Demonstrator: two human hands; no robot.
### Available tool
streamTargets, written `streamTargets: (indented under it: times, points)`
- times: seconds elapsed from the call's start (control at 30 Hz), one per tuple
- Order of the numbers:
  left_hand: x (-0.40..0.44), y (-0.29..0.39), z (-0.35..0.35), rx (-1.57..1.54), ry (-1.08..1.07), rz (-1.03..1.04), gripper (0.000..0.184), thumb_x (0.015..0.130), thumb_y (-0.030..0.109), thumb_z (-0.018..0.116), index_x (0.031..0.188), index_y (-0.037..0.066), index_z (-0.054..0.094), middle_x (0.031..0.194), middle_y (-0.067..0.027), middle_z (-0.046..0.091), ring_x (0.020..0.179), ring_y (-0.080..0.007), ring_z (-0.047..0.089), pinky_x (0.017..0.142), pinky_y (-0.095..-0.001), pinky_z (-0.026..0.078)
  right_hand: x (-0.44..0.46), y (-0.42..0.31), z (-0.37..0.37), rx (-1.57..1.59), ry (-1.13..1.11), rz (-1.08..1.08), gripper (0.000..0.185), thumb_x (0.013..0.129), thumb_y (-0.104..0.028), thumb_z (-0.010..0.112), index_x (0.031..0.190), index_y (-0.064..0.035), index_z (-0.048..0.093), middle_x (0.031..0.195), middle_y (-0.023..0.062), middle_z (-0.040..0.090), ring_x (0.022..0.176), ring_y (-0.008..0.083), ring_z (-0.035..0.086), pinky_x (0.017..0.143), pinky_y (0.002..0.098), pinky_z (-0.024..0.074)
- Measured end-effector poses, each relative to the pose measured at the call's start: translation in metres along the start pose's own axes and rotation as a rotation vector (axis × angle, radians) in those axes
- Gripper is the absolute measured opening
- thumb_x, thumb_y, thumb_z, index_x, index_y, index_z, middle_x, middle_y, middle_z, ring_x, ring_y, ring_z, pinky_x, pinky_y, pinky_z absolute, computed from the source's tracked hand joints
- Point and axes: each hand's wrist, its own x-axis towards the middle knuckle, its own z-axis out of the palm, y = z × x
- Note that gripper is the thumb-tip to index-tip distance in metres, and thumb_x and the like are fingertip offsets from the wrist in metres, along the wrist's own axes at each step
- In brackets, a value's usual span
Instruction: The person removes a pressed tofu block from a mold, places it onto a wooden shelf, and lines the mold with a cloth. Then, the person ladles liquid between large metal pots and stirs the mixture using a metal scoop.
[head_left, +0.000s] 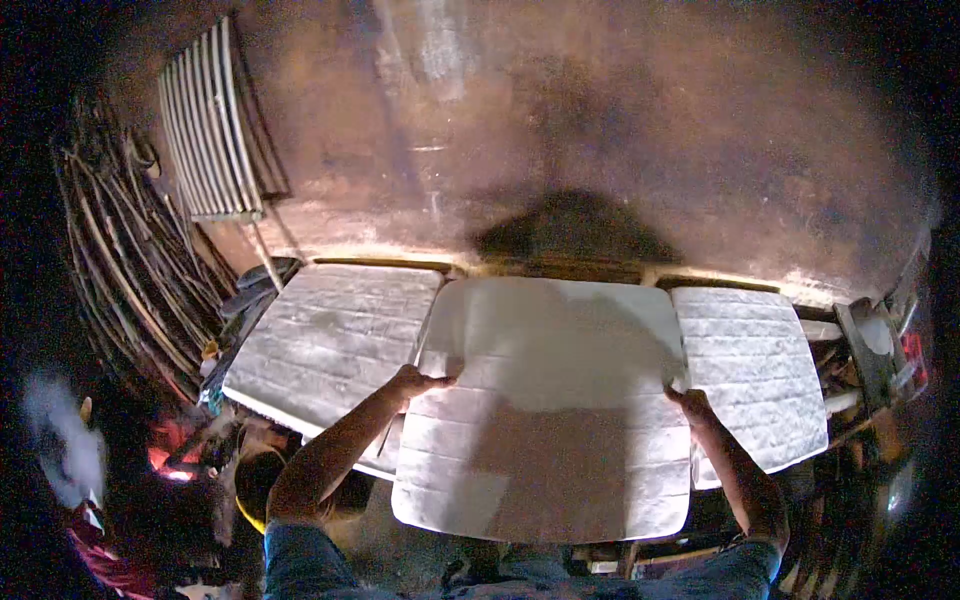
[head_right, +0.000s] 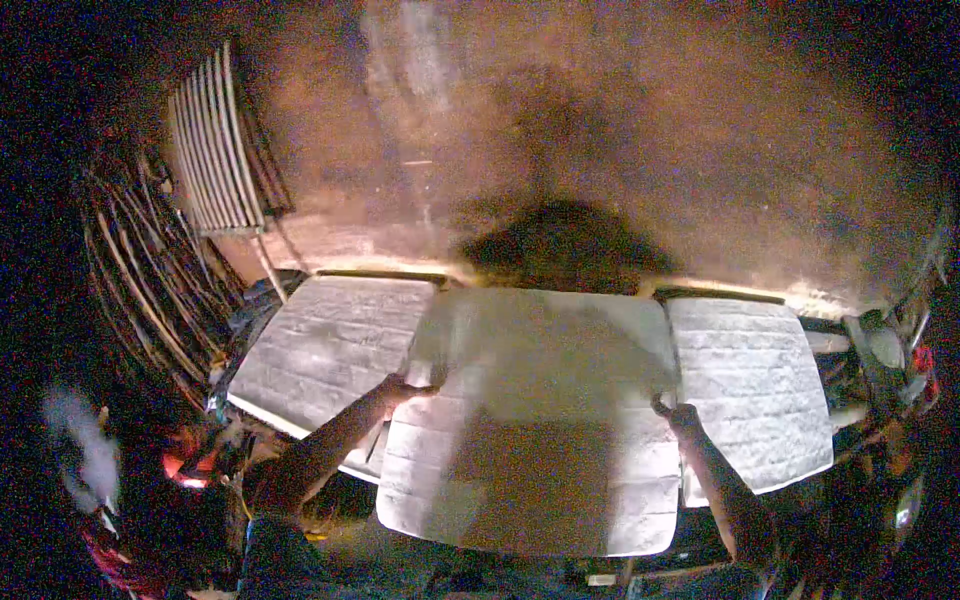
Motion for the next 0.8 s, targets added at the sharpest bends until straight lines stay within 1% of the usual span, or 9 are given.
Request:
streamTargets:
  times: [0.13, 0.23, 0.3, 0.4, 0.43, 0.6, 0.67, 0.73, 0.8]
  points:
    - [0.054, 0.032, -0.014, 0.268, -0.023, -0.209, 0.101, 0.051, 0.069, 0.072, 0.103, -0.015, 0.053, 0.104, -0.0267, 0.058, 0.079, -0.0355, 0.063, 0.059, -0.0455, 0.053, 0.053, -0.015, 0.011, 0.069, -0.013, 0.041, 0.037, 0.064, -0.041, 0.079, 0.064, -0.0091, 0.060, 0.066, 0.0011, 0.055, 0.071, 0.0154, 0.049, 0.075, 0.0341, 0.0356]
    - [0.060, 0.069, -0.013, 0.356, -0.025, -0.279, 0.089, 0.053, 0.071, 0.069, 0.101, -0.004, 0.061, 0.096, -0.0187, 0.063, 0.062, -0.0307, 0.063, 0.049, -0.0395, 0.052, 0.070, -0.021, 0.021, 0.128, -0.059, -0.022, 0.036, 0.064, -0.040, 0.078, 0.068, -0.0093, 0.061, 0.068, -0.0004, 0.055, 0.072, 0.0146, 0.050, 0.077, 0.0336, 0.0355]
    - [0.105, 0.028, -0.015, 0.314, -0.044, -0.218, 0.081, 0.056, 0.069, 0.068, 0.105, 0.005, 0.063, 0.091, -0.0150, 0.066, 0.055, -0.0280, 0.062, 0.042, -0.0380, 0.050, 0.064, -0.038, 0.029, 0.186, -0.115, -0.064, 0.038, 0.065, -0.040, 0.078, 0.078, -0.0085, 0.061, 0.073, -0.0008, 0.057, 0.075, 0.0139, 0.050, 0.078, 0.0326, 0.0359]
    - [0.116, 0.041, -0.015, 0.202, -0.086, -0.365, 0.091, 0.054, 0.060, 0.077, 0.112, -0.007, 0.055, 0.115, -0.0230, 0.055, 0.100, -0.0410, 0.056, 0.077, -0.0554, 0.049, 0.090, -0.027, 0.032, 0.143, -0.126, -0.028, 0.049, 0.067, -0.038, 0.078, 0.099, -0.0071, 0.059, 0.082, -0.0008, 0.057, 0.079, 0.0130, 0.050, 0.076, 0.0313, 0.0378]
    - [0.126, 0.026, -0.012, 0.066, -0.092, -0.215, 0.087, 0.055, 0.057, 0.078, 0.113, -0.003, 0.056, 0.115, -0.0204, 0.056, 0.103, -0.0395, 0.055, 0.080, -0.0588, 0.046, 0.094, -0.027, 0.033, 0.111, -0.124, 0.002, 0.054, 0.067, -0.037, 0.077, 0.107, -0.0066, 0.057, 0.086, -0.0007, 0.057, 0.080, 0.0127, 0.049, 0.074, 0.0309, 0.0385]
    - [0.136, 0.021, -0.014, 0.058, -0.107, -0.224, 0.080, 0.057, 0.055, 0.078, 0.113, 0.002, 0.058, 0.115, -0.0160, 0.057, 0.103, -0.0345, 0.056, 0.082, -0.0552, 0.045, 0.086, -0.032, 0.046, 0.172, -0.043, -0.319, 0.054, 0.074, -0.032, 0.073, 0.117, -0.0075, 0.053, 0.100, 0.0006, 0.056, 0.082, 0.0134, 0.052, 0.074, 0.0305, 0.0413]
    - [0.099, 0.052, -0.016, 0.047, -0.087, -0.212, 0.075, 0.059, 0.053, 0.078, 0.113, 0.004, 0.058, 0.115, -0.0151, 0.058, 0.104, -0.0326, 0.055, 0.085, -0.0541, 0.044, 0.087, -0.020, 0.048, 0.131, 0.050, -0.299, 0.038, 0.076, -0.031, 0.071, 0.104, -0.0072, 0.061, 0.092, 0.0019, 0.062, 0.083, 0.0123, 0.056, 0.075, 0.0290, 0.0432]
    - [0.145, -0.003, -0.011, -0.113, -0.084, -0.100, 0.066, 0.063, 0.049, 0.076, 0.110, 0.006, 0.060, 0.111, -0.0144, 0.059, 0.103, -0.0305, 0.055, 0.084, -0.0517, 0.043, 0.067, -0.013, 0.030, 0.193, -0.195, -0.169, 0.050, 0.081, -0.040, 0.063, 0.116, -0.0050, 0.055, 0.107, 0.0057, 0.059, 0.099, 0.0153, 0.051, 0.086, 0.0329, 0.0388]
    - [0.138, -0.022, -0.005, -0.217, -0.081, -0.002, 0.058, 0.066, 0.046, 0.072, 0.108, 0.008, 0.061, 0.107, -0.0137, 0.060, 0.100, -0.0291, 0.055, 0.084, -0.0495, 0.042, 0.053, 0.005, 0.025, 0.161, -0.124, 0.010, 0.073, 0.077, -0.054, 0.062, 0.128, -0.0050, 0.045, 0.109, 0.0076, 0.055, 0.096, 0.0165, 0.050, 0.075, 0.0401, 0.0414]
